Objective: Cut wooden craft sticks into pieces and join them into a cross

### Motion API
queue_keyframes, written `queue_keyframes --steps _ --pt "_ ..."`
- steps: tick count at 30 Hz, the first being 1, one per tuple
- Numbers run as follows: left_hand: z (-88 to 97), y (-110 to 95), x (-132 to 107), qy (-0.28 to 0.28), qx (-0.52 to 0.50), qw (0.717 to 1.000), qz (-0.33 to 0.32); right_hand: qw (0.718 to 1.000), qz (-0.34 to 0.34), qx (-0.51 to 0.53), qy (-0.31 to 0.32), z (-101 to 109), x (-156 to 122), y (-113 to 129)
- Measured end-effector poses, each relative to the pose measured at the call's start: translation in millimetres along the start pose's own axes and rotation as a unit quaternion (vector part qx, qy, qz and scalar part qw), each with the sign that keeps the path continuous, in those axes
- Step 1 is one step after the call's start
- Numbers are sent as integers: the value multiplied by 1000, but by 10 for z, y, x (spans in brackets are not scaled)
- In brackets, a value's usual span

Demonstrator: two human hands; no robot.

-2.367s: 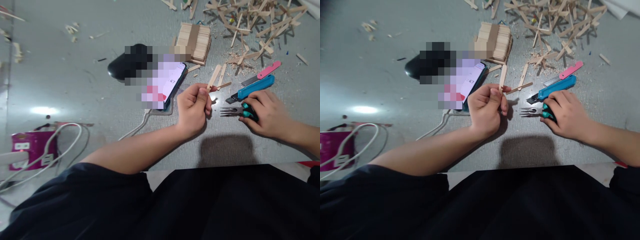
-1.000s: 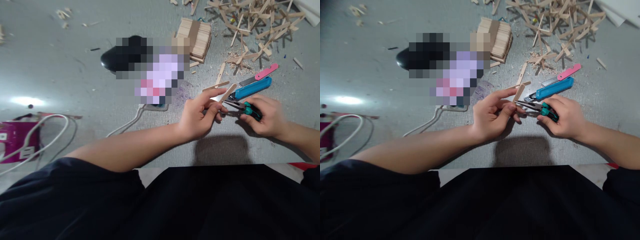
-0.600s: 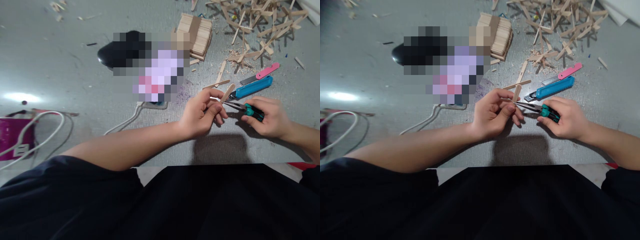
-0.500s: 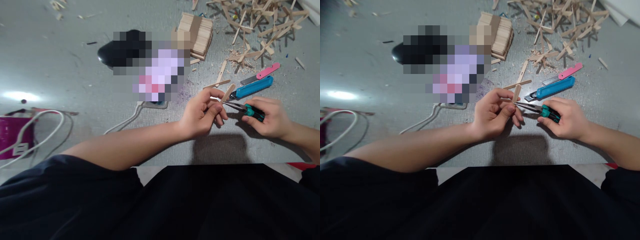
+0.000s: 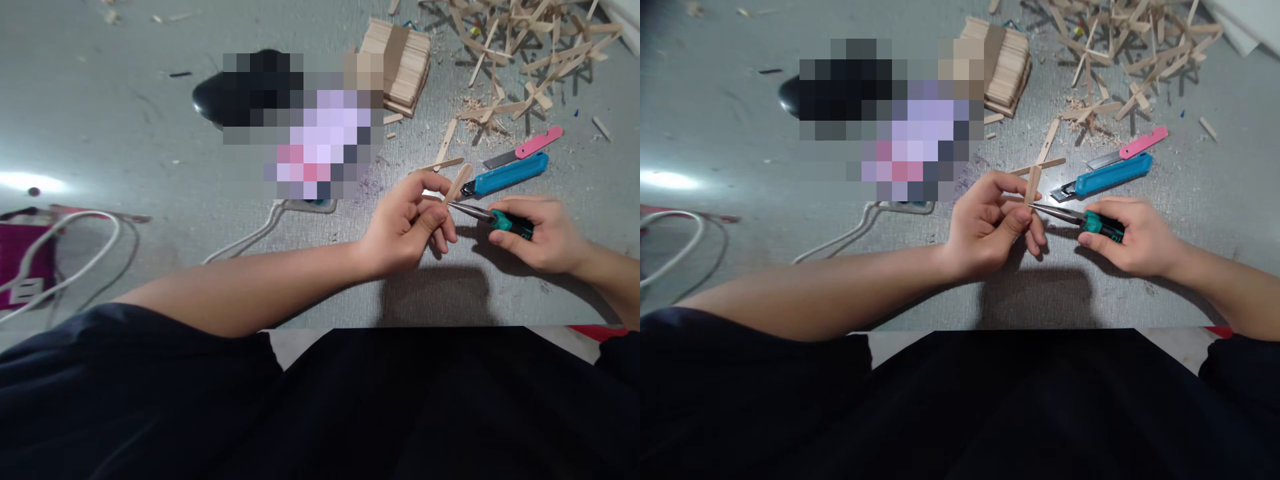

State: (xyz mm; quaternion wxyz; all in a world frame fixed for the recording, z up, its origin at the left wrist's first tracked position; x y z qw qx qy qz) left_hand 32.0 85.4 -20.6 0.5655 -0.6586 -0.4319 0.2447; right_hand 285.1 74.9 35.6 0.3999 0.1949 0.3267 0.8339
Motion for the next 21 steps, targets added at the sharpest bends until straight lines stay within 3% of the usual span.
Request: queue_keyframes --steps 7,15,21 --pt "-3 30 7 -8 -21 1000 8 1000 -5 10 13 13 14 -8" --pt "5 28 12 -23 -18 999 33 985 88 -105 -106 12 -21 99" --pt "-23 14 11 -18 -29 999 38 969 72 -194 -137 3 -54 42"
Point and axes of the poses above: each hand's wrist, its own x-axis towards the middle knuckle, its own z-axis out of the back of the hand, y = z × x, the point moved 6 cm from there along x, towards the middle knuckle, and after that the axes turned 4 degrees about y, right-handed, at the moved point
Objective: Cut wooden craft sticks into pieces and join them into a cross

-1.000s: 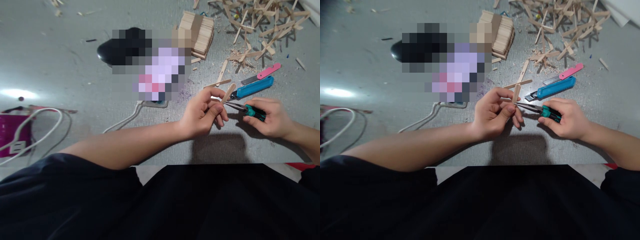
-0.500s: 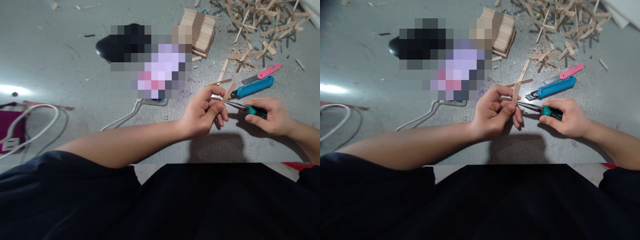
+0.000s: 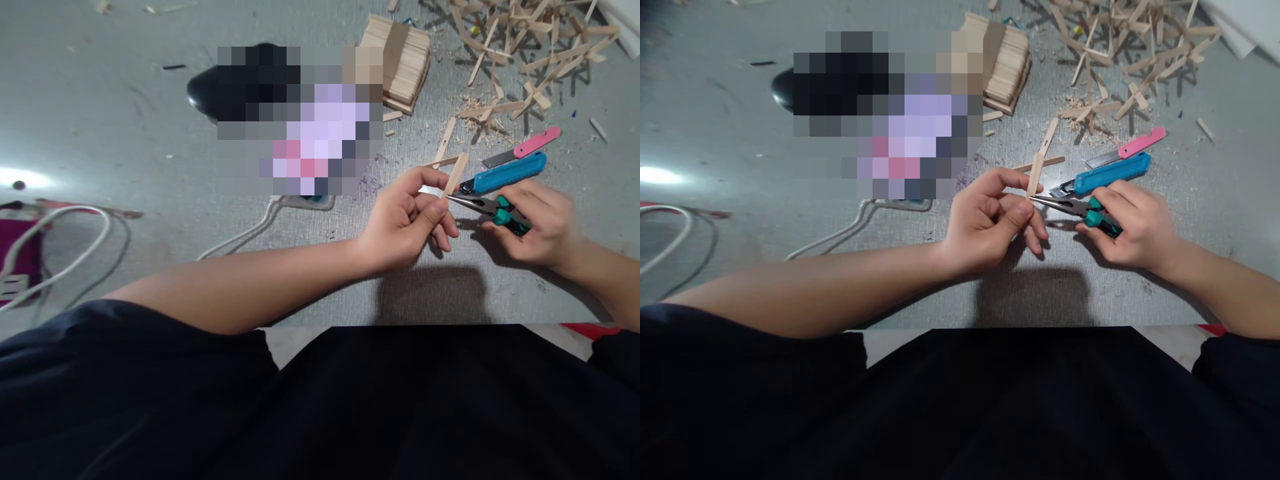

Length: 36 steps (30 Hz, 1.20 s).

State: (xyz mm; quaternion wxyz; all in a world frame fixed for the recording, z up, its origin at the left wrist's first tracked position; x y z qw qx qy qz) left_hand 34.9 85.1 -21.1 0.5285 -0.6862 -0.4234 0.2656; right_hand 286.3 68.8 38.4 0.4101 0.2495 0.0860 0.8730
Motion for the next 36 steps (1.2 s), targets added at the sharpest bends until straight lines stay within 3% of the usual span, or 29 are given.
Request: queue_keyframes --steps 8,17,24,29,36 --pt "-59 -36 31 28 -44 998 26 989 87 -101 -56 57 42 37" --pt "-173 -173 18 97 -83 991 32 995 21 96 11 -149 18 -182" --pt "-273 -183 -34 145 -122 981 48 989 17 131 59 -236 9 -210" --pt "-159 -227 11 108 -109 988 15 986 84 147 3 -90 -9 -150" --pt "-56 -151 23 74 -13 995 -60 992 22 123 35 -165 18 -228"
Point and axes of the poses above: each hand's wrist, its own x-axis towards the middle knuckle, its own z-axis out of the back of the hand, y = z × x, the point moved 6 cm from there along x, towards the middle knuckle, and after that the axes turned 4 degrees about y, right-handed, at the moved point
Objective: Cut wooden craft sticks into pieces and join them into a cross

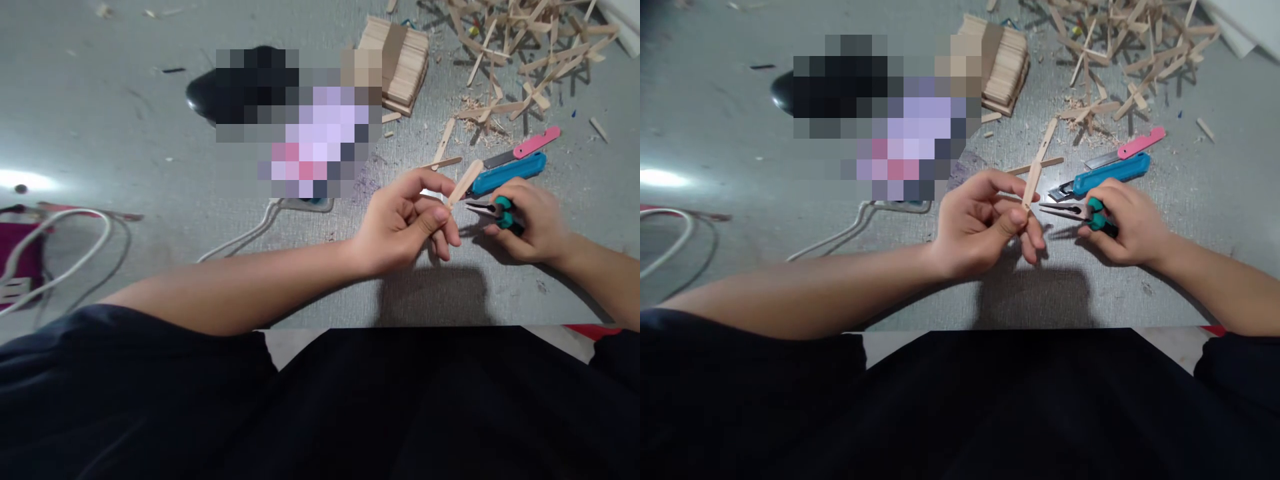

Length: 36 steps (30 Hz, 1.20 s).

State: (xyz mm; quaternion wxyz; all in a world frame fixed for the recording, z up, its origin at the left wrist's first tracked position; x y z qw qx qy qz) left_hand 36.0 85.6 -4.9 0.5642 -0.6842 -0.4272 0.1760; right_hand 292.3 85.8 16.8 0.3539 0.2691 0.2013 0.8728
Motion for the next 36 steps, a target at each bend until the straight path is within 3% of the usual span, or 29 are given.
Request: queue_keyframes --steps 6,16,23,30,36 --pt "6 61 -79 -25 46 998 -28 999 -32 3 -4 -22 -4 50" --pt "40 47 -70 -45 93 991 -88 995 -79 7 68 47 35 127" --pt "32 50 -61 -29 123 983 -132 990 -103 17 95 86 80 177" --pt "45 74 -73 -37 127 985 -110 989 -106 16 99 94 80 166" --pt "67 133 -78 -48 128 989 -50 987 -111 21 112 99 87 144"
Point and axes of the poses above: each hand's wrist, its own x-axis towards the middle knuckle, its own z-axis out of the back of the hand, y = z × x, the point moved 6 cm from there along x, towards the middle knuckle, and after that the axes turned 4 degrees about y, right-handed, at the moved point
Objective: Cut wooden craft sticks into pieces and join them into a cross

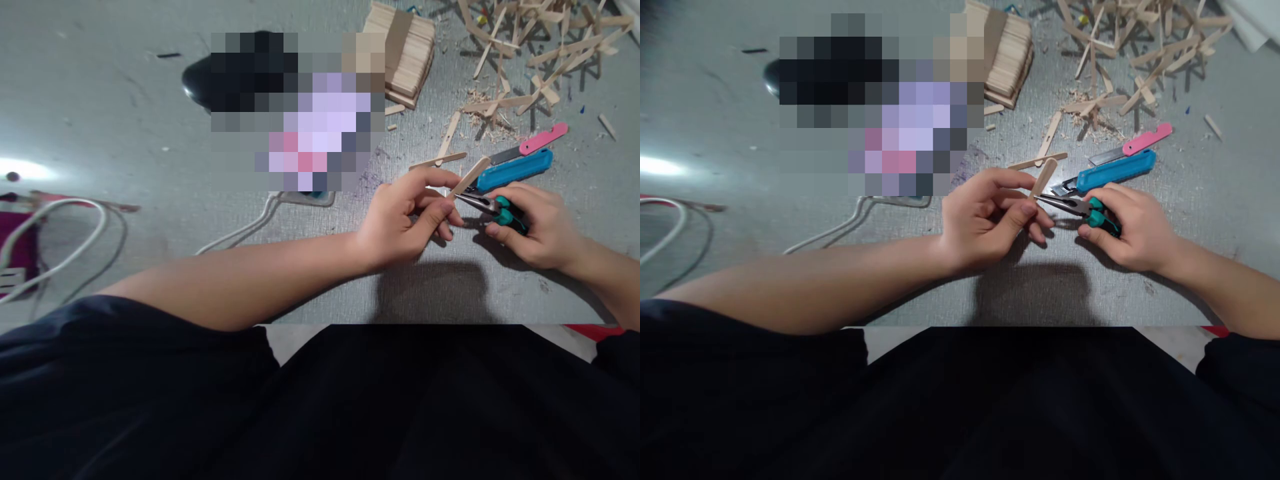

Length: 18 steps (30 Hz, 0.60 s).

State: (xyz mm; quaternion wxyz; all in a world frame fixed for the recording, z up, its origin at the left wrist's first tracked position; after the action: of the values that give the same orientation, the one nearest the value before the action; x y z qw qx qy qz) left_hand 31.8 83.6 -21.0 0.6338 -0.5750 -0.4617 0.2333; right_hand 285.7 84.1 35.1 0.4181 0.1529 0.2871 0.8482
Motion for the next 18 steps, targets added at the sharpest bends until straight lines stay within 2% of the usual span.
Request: queue_keyframes --steps 5,13,18 --pt "-19 -12 11 11 -3 1000 15 1000 0 -7 2 10 9 4" --pt "-15 15 40 -6 -50 998 32 1000 -13 -3 -6 4 -3 -11" --pt "-4 41 34 -11 -43 998 48 1000 -11 5 -4 -2 -1 8"
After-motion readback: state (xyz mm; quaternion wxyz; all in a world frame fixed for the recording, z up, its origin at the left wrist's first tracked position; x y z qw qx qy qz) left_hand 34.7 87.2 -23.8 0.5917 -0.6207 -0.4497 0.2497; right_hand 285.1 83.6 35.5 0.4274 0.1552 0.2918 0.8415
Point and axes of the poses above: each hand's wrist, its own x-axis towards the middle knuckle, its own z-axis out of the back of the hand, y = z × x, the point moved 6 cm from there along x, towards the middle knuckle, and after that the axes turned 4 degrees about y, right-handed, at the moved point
